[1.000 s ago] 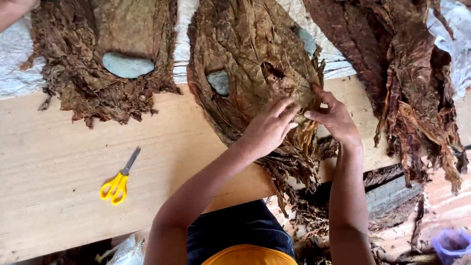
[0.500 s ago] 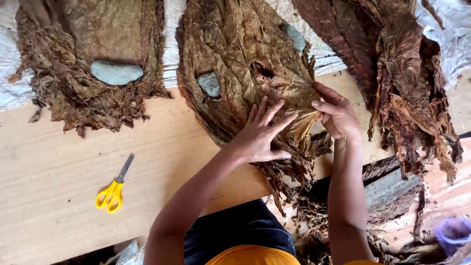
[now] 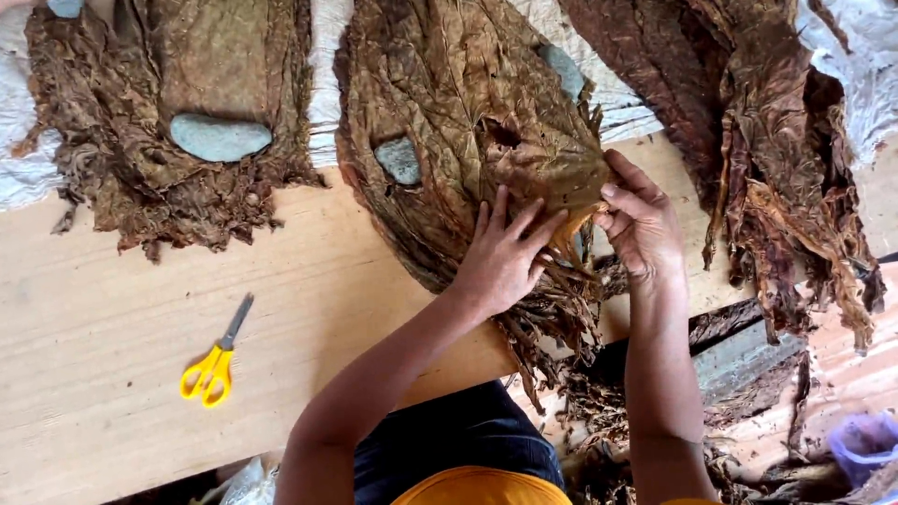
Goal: Smoothing out large dried tobacco leaves on a table and weighing them down with stones
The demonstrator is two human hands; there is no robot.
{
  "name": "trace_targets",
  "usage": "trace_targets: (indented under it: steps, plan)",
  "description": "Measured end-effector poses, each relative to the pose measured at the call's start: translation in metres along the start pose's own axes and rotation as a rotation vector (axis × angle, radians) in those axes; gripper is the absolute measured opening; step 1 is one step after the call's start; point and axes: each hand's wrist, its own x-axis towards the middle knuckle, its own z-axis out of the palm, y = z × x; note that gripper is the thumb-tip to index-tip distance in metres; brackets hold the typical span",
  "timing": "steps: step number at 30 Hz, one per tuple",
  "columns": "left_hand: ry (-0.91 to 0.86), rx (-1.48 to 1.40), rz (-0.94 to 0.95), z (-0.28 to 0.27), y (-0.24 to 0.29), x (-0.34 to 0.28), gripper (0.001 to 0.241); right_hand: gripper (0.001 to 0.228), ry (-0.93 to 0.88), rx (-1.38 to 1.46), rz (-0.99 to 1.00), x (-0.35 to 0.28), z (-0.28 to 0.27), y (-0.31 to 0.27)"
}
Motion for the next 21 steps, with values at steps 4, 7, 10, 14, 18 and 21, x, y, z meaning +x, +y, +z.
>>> trace_targets:
  steps: [4, 7, 10, 14, 18, 21]
  plan:
    - [0.009, -0.18, -0.042, -0.009, -0.006, 0.012, 0.052, 0.061, -0.049, -0.345, -0.155, -0.023, 0.007, -0.006]
    - [-0.065, -0.372, -0.085, -0.045, -0.001, 0.021, 0.03, 0.059, -0.136, -0.756, -0.21, -0.048, 0.026, -0.009]
    - [-0.113, -0.587, -0.147, -0.065, -0.003, 0.022, 0.03, 0.08, -0.226, -1.04, -0.122, -0.055, 0.031, -0.004]
    - [-0.147, -0.664, -0.181, -0.073, -0.004, 0.024, 0.034, 0.087, -0.243, -1.083, -0.164, -0.046, 0.026, 0.003]
    - [-0.198, -0.771, -0.226, -0.077, -0.005, 0.025, 0.043, 0.081, -0.186, -1.09, -0.254, -0.05, 0.022, 0.011]
    - [-0.23, -0.84, -0.259, -0.078, -0.005, 0.024, 0.051, 0.076, -0.128, -0.827, -0.336, -0.048, 0.007, 0.022]
